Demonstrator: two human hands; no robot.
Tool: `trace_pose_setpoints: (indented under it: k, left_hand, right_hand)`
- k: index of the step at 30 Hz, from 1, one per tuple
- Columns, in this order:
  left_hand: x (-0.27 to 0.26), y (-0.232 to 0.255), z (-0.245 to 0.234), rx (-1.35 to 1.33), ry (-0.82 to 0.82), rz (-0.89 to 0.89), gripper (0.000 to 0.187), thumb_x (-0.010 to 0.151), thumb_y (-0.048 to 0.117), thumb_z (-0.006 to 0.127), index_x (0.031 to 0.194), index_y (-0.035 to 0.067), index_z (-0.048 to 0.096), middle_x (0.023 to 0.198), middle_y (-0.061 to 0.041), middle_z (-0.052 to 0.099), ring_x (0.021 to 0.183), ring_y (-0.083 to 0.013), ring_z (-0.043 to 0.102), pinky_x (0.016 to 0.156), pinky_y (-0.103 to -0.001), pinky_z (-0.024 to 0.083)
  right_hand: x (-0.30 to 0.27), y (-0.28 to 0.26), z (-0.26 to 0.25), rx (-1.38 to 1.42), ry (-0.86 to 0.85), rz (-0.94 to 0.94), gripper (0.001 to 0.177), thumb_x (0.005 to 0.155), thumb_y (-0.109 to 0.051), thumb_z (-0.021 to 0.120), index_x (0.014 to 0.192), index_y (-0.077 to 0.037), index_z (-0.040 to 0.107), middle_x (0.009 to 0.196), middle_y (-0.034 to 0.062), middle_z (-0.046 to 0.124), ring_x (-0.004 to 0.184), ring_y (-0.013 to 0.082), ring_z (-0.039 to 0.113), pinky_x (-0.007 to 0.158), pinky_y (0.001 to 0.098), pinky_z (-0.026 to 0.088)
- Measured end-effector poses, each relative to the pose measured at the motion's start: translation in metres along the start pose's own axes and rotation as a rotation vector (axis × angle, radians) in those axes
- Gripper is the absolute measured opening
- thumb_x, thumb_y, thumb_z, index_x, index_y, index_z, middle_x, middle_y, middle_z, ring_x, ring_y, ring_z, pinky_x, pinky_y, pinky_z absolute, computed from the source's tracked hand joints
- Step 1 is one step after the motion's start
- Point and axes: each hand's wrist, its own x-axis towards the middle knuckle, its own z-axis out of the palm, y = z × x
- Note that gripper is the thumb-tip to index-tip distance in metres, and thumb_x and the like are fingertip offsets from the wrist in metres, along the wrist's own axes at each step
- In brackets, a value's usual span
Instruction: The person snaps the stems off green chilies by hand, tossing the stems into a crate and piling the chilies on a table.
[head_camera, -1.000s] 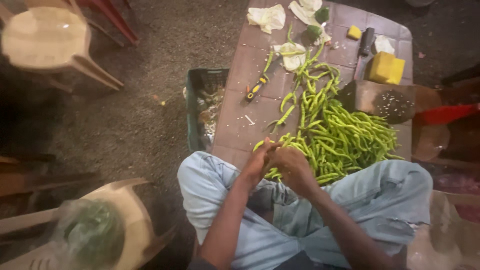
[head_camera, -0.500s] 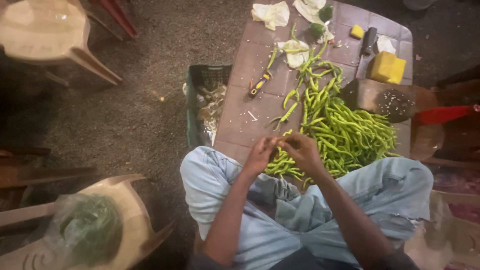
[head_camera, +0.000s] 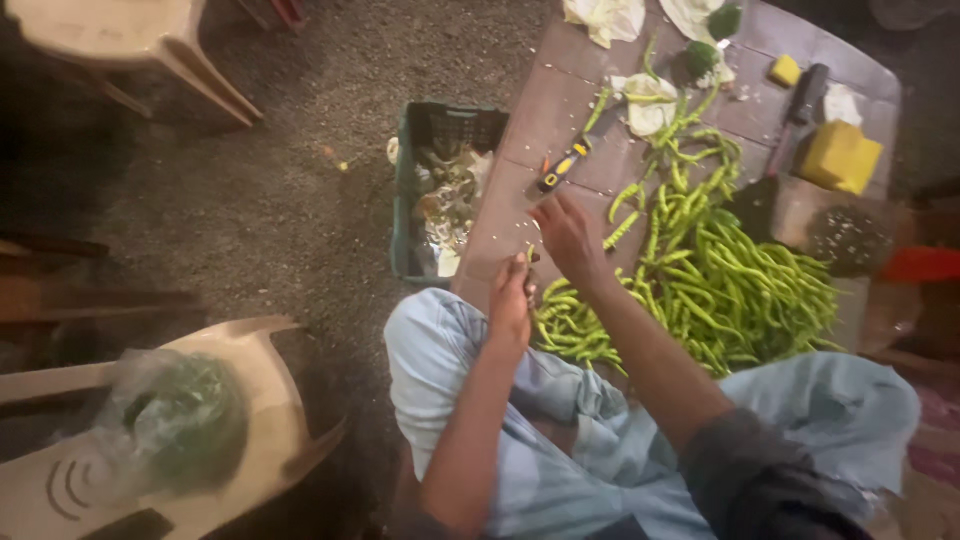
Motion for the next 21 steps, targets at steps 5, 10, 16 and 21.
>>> trace_pose_setpoints:
  k: [5,10,16,21]
  left_hand:
    - [-0.002,0.021,0.012,-0.004,0.169,0.009,0.024,0.1,0.035,0.065,0.098,0.011,0.062,0.073,0.006,0.053,0.063,-0.006,0.047,0.059,-0.024,0.04]
    - [0.004,0.017,0.022,0.124,0.127,-0.015,0.025,0.096,0.032,0.073,0.086,0.015,0.058,0.067,0.007,0.047,0.058,-0.0066,0.044,0.054,-0.026,0.037]
    - [0.006,-0.004,0.024,0.358,-0.021,0.119,0.029,0.097,0.029,0.076,0.083,0.008,0.061,0.071,0.007,0.046,0.063,-0.0049,0.04,0.054,-0.026,0.035]
    - [-0.007,0.006,0.032,0.602,-0.172,0.262,0.024,0.092,0.026,0.077,0.102,0.004,0.071,0.078,0.005,0.059,0.072,-0.0053,0.05,0.064,-0.026,0.044]
  right_hand:
    - [0.065,-0.01,0.014,0.181,-0.027,0.134,0.033,0.095,-0.019,0.073,0.122,-0.002,0.066,0.109,0.0183,0.067,0.098,0.0397,0.066,0.082,0.0465,0.052]
    - [0.033,0.051,-0.028,0.012,-0.154,0.18,0.027,0.088,-0.001,0.061,0.112,-0.008,0.073,0.118,0.0138,0.071,0.113,0.0351,0.066,0.099,0.0445,0.051]
    - [-0.055,0.074,-0.095,-0.2,-0.314,0.052,0.026,0.083,-0.002,0.07,0.108,-0.009,0.074,0.108,0.0102,0.071,0.105,0.0337,0.062,0.096,0.0434,0.051]
    - [-0.061,0.022,-0.108,-0.04,-0.009,0.139,0.023,0.09,-0.01,0.074,0.112,-0.005,0.068,0.11,0.0114,0.072,0.092,0.0278,0.069,0.08,0.0387,0.055]
